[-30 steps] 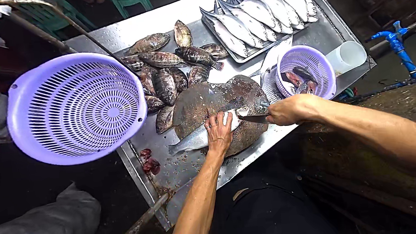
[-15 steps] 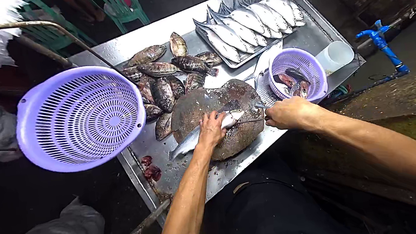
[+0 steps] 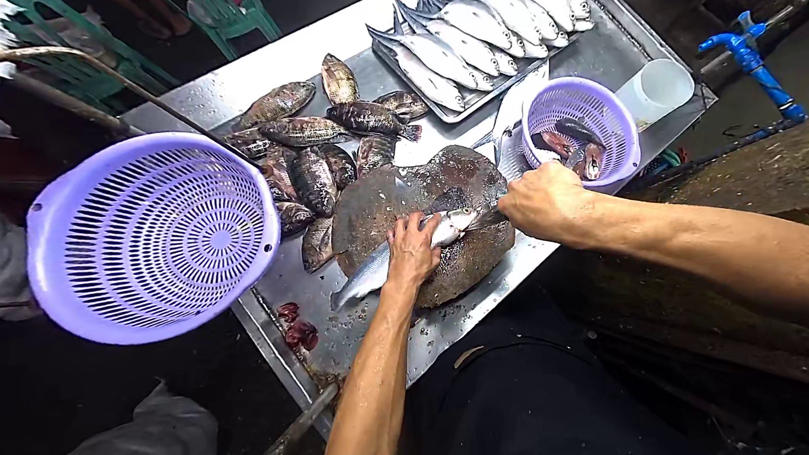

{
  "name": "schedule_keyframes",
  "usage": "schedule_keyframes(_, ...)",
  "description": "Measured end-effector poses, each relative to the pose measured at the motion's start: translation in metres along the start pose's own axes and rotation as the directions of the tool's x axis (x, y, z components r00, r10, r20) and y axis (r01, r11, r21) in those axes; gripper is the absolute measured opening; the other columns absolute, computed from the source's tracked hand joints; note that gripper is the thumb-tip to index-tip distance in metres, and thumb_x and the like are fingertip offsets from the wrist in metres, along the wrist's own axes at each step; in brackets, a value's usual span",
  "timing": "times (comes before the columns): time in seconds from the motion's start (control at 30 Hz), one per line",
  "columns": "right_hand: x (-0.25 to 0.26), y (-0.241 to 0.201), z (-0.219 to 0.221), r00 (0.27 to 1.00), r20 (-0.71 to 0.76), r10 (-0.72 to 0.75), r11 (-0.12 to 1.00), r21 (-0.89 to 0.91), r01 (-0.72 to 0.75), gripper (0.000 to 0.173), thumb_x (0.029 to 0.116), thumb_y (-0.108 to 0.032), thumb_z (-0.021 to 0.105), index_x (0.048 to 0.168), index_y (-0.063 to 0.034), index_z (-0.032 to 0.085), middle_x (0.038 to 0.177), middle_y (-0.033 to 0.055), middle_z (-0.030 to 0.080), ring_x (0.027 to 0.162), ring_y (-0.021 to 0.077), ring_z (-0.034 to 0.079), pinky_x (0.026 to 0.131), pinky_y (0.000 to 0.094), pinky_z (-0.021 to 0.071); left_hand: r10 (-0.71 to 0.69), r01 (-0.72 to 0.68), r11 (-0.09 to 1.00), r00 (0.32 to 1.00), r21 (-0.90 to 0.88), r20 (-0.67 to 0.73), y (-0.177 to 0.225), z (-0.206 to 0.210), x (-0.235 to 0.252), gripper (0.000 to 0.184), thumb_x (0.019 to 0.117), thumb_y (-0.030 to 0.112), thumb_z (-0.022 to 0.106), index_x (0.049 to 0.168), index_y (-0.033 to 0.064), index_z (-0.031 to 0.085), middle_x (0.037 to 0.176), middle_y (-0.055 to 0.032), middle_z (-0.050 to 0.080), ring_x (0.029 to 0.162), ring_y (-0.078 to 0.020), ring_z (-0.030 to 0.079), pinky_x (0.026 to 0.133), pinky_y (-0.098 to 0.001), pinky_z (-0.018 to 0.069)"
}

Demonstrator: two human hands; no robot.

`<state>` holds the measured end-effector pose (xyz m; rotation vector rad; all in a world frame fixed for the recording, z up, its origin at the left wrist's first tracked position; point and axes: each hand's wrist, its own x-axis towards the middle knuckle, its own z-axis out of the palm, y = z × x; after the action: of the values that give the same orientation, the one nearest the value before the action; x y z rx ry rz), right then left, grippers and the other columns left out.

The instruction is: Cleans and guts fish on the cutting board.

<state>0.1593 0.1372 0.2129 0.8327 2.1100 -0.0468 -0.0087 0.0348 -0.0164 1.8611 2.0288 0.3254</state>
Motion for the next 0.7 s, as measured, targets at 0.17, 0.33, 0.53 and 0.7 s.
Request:
schedule_keyframes(0.17, 0.015, 0.003, 0.003, 1.0, -0.001, -0.021, 0.999, 0.035, 0.021, 0.021, 0.1041, -0.014, 0.049, 0.103, -0.0046, 0.068, 0.095, 0.0183, 0.068, 0.091, 0.0384, 0.068, 0.069, 0.0542, 0.0511, 0.02, -0.017, 0.999, 0.997, -0.049, 0.077, -0.003, -0.015, 0.008, 0.062, 0.0841, 0.02, 0.076, 0.144, 0.0229, 0.06, 0.138, -0.0168, 0.06, 0.125, -0.0421, 0.056, 0.101, -0.0613, 0.0453)
schedule_keyframes(0.33, 0.031, 0.026, 0.037, 0.991, -0.136, -0.007, 0.994, 0.105, 0.021, 0.027, 0.104, -0.03, 0.055, 0.098, -0.0069, 0.068, 0.088, 0.0171, 0.068, 0.085, 0.0397, 0.068, 0.066, 0.0567, 0.051, 0.115, -0.076, 0.983, 0.964, -0.166, 0.238, -0.022, -0.047, 0.05, 0.051, 0.0909, 0.023, 0.074, 0.14, 0.0189, 0.062, 0.128, -0.0148, 0.069, 0.116, -0.0373, 0.066, 0.099, -0.0635, 0.0503)
schedule_keyframes(0.53, 0.039, 0.039, 0.087, 0.988, -0.156, 0.003, 0.955, 0.294, 0.043, 0.038, 0.1085, -0.037, 0.044, 0.116, -0.0053, 0.064, 0.098, 0.0215, 0.069, 0.095, 0.0433, 0.069, 0.075, 0.0604, 0.0527, 0.219, -0.115, 0.957, 0.888, -0.268, 0.403, -0.04, -0.061, 0.092, 0.044, 0.0925, 0.028, 0.073, 0.135, 0.0178, 0.066, 0.123, -0.0132, 0.071, 0.116, -0.0311, 0.067, 0.104, -0.0586, 0.0492)
schedule_keyframes(0.7, 0.034, 0.031, 0.13, 0.989, -0.148, 0.03, 0.85, 0.524, 0.053, 0.047, 0.1108, -0.04, 0.037, 0.13, -0.003, 0.059, 0.111, 0.0277, 0.067, 0.105, 0.0488, 0.066, 0.083, 0.0651, 0.0513, 0.239, -0.093, 0.946, 0.847, -0.31, 0.476, -0.048, -0.063, 0.115, 0.045, 0.0932, 0.024, 0.073, 0.135, 0.0119, 0.066, 0.131, -0.0154, 0.067, 0.125, -0.0307, 0.062, 0.111, -0.0544, 0.044)
